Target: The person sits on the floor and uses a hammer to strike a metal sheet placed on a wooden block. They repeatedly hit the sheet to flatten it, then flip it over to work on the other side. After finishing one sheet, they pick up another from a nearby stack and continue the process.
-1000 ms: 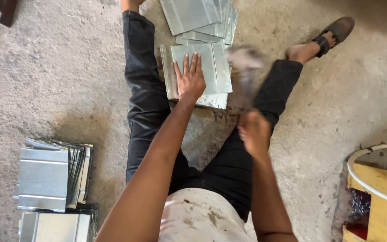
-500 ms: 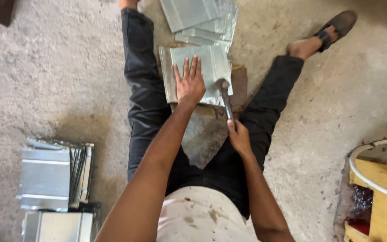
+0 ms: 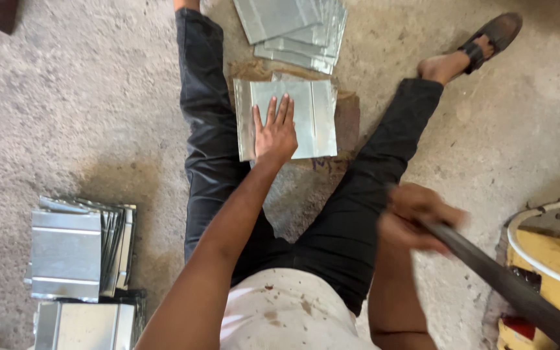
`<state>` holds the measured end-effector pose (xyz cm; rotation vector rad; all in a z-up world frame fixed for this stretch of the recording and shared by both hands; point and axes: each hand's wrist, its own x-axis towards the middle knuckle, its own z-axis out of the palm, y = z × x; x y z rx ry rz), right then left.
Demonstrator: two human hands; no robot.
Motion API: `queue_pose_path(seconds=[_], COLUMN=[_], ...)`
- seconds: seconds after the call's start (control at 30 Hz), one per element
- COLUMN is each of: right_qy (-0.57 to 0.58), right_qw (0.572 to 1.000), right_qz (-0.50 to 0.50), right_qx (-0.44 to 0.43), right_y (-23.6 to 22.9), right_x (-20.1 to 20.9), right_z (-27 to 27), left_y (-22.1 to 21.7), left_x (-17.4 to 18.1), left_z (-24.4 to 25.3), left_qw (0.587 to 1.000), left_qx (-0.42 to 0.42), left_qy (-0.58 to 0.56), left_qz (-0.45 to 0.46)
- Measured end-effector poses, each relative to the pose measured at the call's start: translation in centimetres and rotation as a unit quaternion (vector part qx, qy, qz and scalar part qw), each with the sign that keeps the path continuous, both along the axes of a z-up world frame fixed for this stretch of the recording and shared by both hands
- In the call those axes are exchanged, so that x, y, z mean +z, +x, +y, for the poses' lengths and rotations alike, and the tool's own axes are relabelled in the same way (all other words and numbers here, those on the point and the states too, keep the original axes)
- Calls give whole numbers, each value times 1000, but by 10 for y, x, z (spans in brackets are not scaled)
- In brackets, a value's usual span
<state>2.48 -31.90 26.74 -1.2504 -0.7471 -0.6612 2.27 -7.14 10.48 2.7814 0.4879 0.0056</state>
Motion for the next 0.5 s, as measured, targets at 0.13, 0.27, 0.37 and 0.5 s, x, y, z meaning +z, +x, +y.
queue_pose_path(seconds=[0.13, 0.27, 0.37, 0.5], right_qy=[-364, -428, -256, -57], right_qw=[905, 799, 824, 965], right_qz=[214, 422, 502, 247], right_qx=[-49, -3, 51, 70], right_y=[-40, -31, -27, -24], right_x=[-104, -88, -24, 55], right_z=[2, -9, -27, -33], left_y=[2, 8, 5, 6], left_x=[1, 3, -2, -5], left_z=[0, 0, 0, -2], left_qw=[1000, 1000, 1000, 999], left_qx=[11, 9, 8, 31], left_qy=[-6, -5, -3, -12], left_qz=[-12, -16, 7, -10])
